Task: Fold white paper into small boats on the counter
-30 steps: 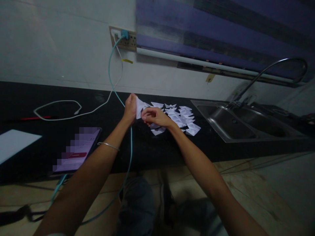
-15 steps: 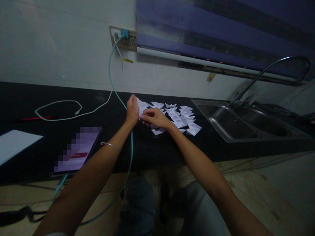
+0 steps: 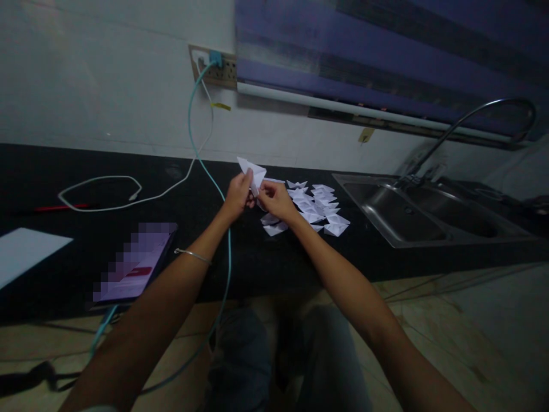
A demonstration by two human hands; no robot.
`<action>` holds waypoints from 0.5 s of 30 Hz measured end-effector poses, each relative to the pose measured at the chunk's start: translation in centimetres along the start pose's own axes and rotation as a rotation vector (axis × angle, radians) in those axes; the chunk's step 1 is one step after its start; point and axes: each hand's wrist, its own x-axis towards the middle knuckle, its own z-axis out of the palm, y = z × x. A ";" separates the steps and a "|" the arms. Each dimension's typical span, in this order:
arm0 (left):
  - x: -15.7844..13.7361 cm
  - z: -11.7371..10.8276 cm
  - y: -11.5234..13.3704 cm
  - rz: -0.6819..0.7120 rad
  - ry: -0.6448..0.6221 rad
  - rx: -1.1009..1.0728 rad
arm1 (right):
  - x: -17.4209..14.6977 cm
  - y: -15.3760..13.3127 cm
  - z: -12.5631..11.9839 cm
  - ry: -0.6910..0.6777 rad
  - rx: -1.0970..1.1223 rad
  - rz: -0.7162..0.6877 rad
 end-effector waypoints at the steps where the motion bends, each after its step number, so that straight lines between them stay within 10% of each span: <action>1: -0.2 0.1 0.2 -0.004 -0.067 0.013 | 0.1 0.0 -0.2 0.002 0.054 0.015; 9: -0.5 -0.2 0.8 0.113 -0.019 0.123 | 0.1 -0.2 -0.4 -0.114 0.298 0.175; 15: 0.0 -0.6 0.5 0.179 0.160 0.197 | -0.1 -0.8 0.6 0.249 -0.044 0.040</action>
